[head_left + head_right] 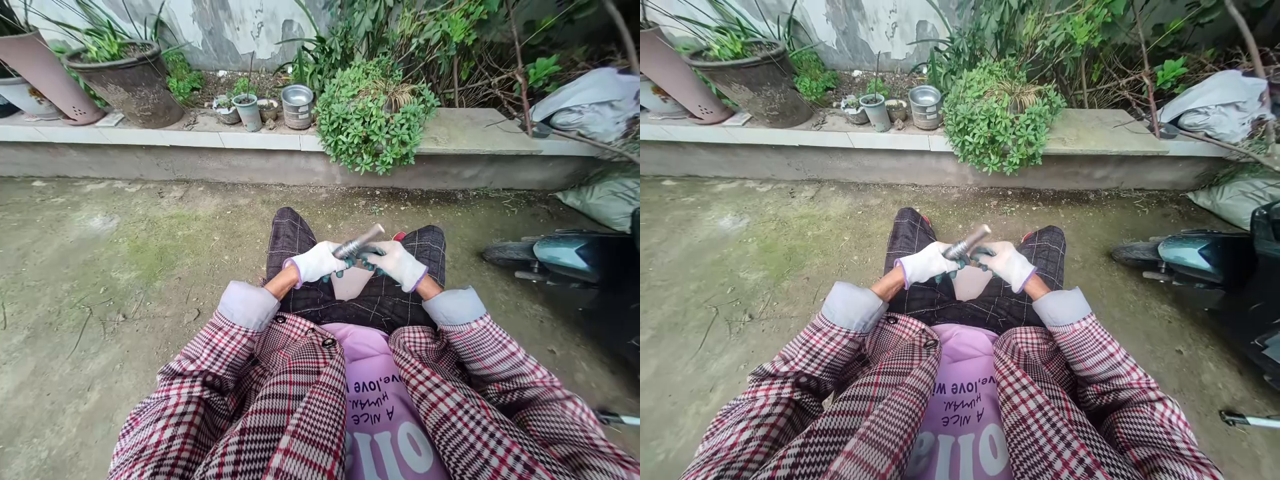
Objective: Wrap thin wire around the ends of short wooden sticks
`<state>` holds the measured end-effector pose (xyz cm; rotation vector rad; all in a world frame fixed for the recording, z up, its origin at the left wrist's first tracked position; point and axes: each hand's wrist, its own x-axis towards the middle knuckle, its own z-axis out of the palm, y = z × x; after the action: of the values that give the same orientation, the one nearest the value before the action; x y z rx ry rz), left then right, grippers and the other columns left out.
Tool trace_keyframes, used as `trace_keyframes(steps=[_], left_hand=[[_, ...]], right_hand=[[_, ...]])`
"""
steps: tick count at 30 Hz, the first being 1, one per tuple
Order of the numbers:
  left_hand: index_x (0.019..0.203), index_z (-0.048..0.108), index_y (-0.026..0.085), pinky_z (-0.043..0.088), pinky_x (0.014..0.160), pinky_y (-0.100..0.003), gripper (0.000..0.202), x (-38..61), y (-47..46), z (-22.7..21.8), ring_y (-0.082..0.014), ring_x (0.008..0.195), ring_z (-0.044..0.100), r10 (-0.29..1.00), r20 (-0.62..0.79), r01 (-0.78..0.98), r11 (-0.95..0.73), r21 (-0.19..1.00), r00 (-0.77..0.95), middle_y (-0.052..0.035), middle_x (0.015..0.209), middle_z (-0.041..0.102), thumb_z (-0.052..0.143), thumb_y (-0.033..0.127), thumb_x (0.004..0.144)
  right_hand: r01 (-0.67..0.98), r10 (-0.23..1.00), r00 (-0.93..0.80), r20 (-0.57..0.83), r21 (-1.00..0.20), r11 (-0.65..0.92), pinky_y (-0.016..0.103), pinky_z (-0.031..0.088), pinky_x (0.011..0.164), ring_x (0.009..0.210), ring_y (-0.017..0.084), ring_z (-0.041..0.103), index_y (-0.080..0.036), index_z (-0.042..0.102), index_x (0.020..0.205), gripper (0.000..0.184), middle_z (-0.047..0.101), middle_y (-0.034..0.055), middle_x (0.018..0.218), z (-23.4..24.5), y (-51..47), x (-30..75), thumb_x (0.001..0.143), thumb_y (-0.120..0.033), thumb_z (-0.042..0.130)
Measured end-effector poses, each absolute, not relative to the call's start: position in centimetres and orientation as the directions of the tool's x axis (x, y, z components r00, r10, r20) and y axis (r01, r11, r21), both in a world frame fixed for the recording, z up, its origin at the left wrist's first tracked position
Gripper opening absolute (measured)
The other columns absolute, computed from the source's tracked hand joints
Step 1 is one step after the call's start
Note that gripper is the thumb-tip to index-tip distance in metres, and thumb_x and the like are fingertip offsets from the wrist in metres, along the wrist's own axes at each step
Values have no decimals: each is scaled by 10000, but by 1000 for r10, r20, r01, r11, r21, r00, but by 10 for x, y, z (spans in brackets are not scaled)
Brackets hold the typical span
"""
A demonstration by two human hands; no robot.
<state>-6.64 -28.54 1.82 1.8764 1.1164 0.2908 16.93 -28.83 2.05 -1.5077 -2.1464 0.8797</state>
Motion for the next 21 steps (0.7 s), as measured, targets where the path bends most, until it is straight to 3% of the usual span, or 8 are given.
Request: trace_keyframes(steps=[4,7,9,11,13,17,21], left_hand=[[977,662,140,379,393,-191,160,-66,-282,23,-68,399,443,856,-287,341,140,929,429,36,647,617,653,271,885],[1002,642,138,417,415,-202,165,-67,-270,22,-73,402,446,885,-275,373,127,919,375,27,666,619,607,284,936],[1055,654,136,474,482,-214,212,-68,-257,22,-96,461,534,896,-218,618,-76,783,386,-13,734,678,547,306,990],[1064,691,131,545,623,-256,231,-67,-244,21,-162,640,685,889,-163,821,-306,481,427,-86,843,740,514,269,1009],[1055,728,119,574,776,-341,244,-62,-236,16,-263,868,759,872,-145,872,-426,241,467,-165,945,760,500,172,989],[1019,761,101,573,841,-438,231,-45,-246,-1,-374,987,764,808,-199,832,-535,146,554,-219,950,760,555,76,916],[975,771,131,583,803,-441,204,-37,-261,-6,-382,955,770,742,-237,777,-616,129,628,-193,885,760,580,93,911]], right_hand=[[703,904,-426,-21,-636,317,262,514,752,790,171,701,-216,800,941,229,796,22,871,21,-298,158,935,-284,581],[716,876,-481,-37,-594,368,270,519,773,816,174,714,-217,803,973,229,807,26,918,22,-303,154,939,-256,580],[730,863,-505,-39,-552,402,288,526,817,869,188,727,-216,806,1016,238,819,41,994,22,-305,152,937,-236,583],[746,851,-523,-54,-511,426,305,526,857,920,205,734,-210,805,1049,250,819,58,1058,23,-306,152,954,-241,575],[779,850,-519,-94,-462,424,303,522,864,933,214,737,-205,804,1043,249,817,66,1061,27,-306,155,965,-253,573],[864,892,-431,-133,-347,365,280,516,857,948,218,740,-218,808,1026,244,814,66,1040,36,-298,169,962,-269,578],[867,921,-372,-118,-398,300,275,520,884,979,217,741,-217,808,1061,270,817,57,1092,40,-288,185,935,-242,570]])
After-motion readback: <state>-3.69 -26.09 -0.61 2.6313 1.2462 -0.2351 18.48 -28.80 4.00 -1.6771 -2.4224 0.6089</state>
